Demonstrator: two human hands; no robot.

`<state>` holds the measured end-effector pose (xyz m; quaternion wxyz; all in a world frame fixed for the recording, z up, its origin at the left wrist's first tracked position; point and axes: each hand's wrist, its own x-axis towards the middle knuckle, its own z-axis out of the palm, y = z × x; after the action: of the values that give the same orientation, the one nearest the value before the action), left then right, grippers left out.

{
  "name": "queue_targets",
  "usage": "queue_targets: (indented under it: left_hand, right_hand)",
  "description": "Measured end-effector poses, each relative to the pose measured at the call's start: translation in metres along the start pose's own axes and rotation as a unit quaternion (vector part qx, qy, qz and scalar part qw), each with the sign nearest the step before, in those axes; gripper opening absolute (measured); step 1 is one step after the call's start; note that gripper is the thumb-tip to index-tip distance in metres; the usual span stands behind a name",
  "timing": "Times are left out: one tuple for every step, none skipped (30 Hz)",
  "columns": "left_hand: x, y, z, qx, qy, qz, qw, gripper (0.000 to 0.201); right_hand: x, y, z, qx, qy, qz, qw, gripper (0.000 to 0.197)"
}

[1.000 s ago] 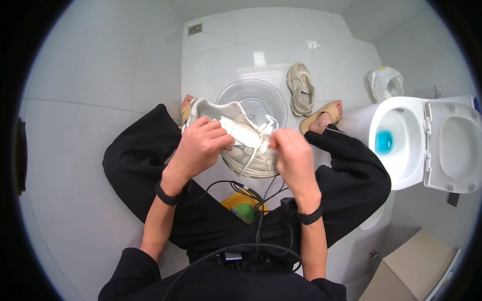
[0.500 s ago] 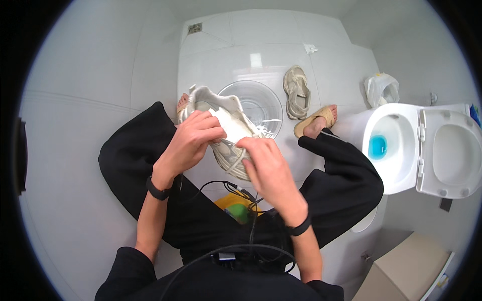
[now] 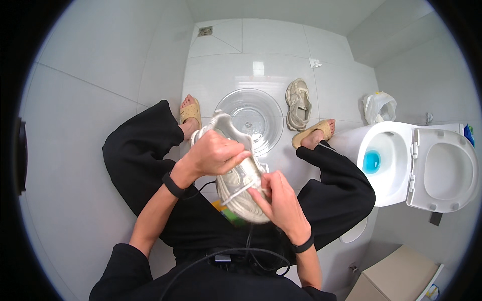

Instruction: The recorder is removing the shoelaces from a white sneaker over a plastic bowl while sitting on a stool in a bathroom.

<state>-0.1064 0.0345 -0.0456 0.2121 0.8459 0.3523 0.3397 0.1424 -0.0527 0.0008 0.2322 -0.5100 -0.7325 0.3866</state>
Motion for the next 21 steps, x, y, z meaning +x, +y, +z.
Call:
queue_targets:
  left_hand:
    - [0.0, 0.001, 0.002, 0.013, -0.005, 0.017, 1.0, 0.03]
    - [-0.001, 0.001, 0.004, 0.026, -0.011, 0.033, 0.999, 0.033]
    - [-0.007, -0.003, 0.007, 0.025, 0.003, 0.013, 1.0, 0.038]
    - [-0.011, -0.006, 0.008, 0.023, 0.005, 0.01, 1.0, 0.038]
    - [-0.01, -0.01, 0.006, 0.043, 0.004, 0.012, 0.999, 0.038]
    - [-0.009, -0.015, 0.002, 0.065, 0.004, 0.011, 0.998, 0.039]
    - [-0.007, -0.021, 0.002, 0.074, 0.016, -0.004, 0.997, 0.043]
    - [-0.007, -0.027, -0.003, 0.076, 0.018, -0.008, 0.997, 0.043]
    - [-0.01, -0.035, -0.011, 0.111, 0.021, -0.037, 0.993, 0.044]
    - [-0.009, -0.041, -0.014, 0.14, 0.025, -0.064, 0.988, 0.045]
    - [-0.008, -0.044, -0.023, 0.145, 0.025, -0.061, 0.987, 0.047]
    - [-0.003, -0.042, -0.029, 0.147, 0.026, -0.062, 0.987, 0.047]
    - [0.002, -0.04, -0.037, 0.163, 0.035, -0.046, 0.985, 0.047]
    - [0.006, -0.036, -0.043, 0.179, 0.04, -0.028, 0.983, 0.046]
    - [0.01, -0.033, -0.045, 0.162, 0.041, -0.022, 0.986, 0.046]
    - [0.014, -0.025, -0.046, 0.159, 0.038, -0.02, 0.986, 0.046]
    - [0.019, -0.016, -0.045, 0.133, 0.05, -0.003, 0.99, 0.045]
    - [0.021, -0.01, -0.043, 0.11, 0.063, 0.01, 0.992, 0.044]
    - [0.023, -0.006, -0.042, 0.082, 0.081, 0.035, 0.993, 0.036]
    - [0.024, -0.003, -0.044, 0.082, 0.081, 0.037, 0.993, 0.036]
    - [0.024, -0.001, -0.045, 0.075, 0.097, 0.05, 0.991, 0.032]
  right_hand:
    - [-0.011, 0.0, -0.005, 0.011, -0.001, -0.01, 1.0, 0.032]
    - [-0.02, 0.001, -0.013, 0.022, -0.003, -0.02, 1.0, 0.032]
    - [-0.025, -0.002, -0.025, 0.012, -0.02, -0.038, 0.999, 0.031]
    - [-0.035, -0.006, -0.038, 0.021, -0.05, 0.012, 0.998, 0.028]
    - [-0.049, 0.0, -0.052, 0.012, -0.057, 0.019, 0.998, 0.028]
    - [-0.064, 0.009, -0.069, 0.004, -0.066, 0.024, 0.998, 0.028]
    - [-0.08, 0.015, -0.09, -0.026, -0.029, 0.021, 0.999, 0.027]
    - [-0.099, 0.024, -0.112, -0.053, 0.005, 0.014, 0.998, 0.027]
    - [-0.128, 0.041, -0.138, -0.016, 0.05, 0.057, 0.997, 0.024]
    - [-0.156, 0.035, -0.165, 0.063, 0.13, 0.185, 0.972, 0.022]
    - [-0.192, 0.055, -0.198, 0.082, 0.195, 0.194, 0.958, 0.025]
    - [-0.216, 0.063, -0.221, 0.08, 0.257, 0.183, 0.945, 0.031]
    - [-0.246, 0.086, -0.248, 0.125, 0.237, 0.127, 0.955, 0.034]
    - [-0.269, 0.098, -0.254, 0.126, 0.238, 0.127, 0.955, 0.034]
    - [-0.29, 0.107, -0.255, 0.135, 0.259, 0.161, 0.943, 0.033]
    - [-0.303, 0.112, -0.254, 0.144, 0.279, 0.195, 0.929, 0.032]
    - [-0.305, 0.114, -0.24, 0.153, 0.299, 0.215, 0.917, 0.029]
    - [-0.298, 0.107, -0.228, 0.154, 0.299, 0.215, 0.917, 0.029]
    - [-0.291, 0.099, -0.216, 0.101, 0.246, 0.258, 0.929, 0.026]
    - [-0.282, 0.087, -0.202, 0.047, 0.192, 0.299, 0.934, 0.024]
    - [-0.267, 0.066, -0.19, 0.045, 0.197, 0.305, 0.931, 0.024]
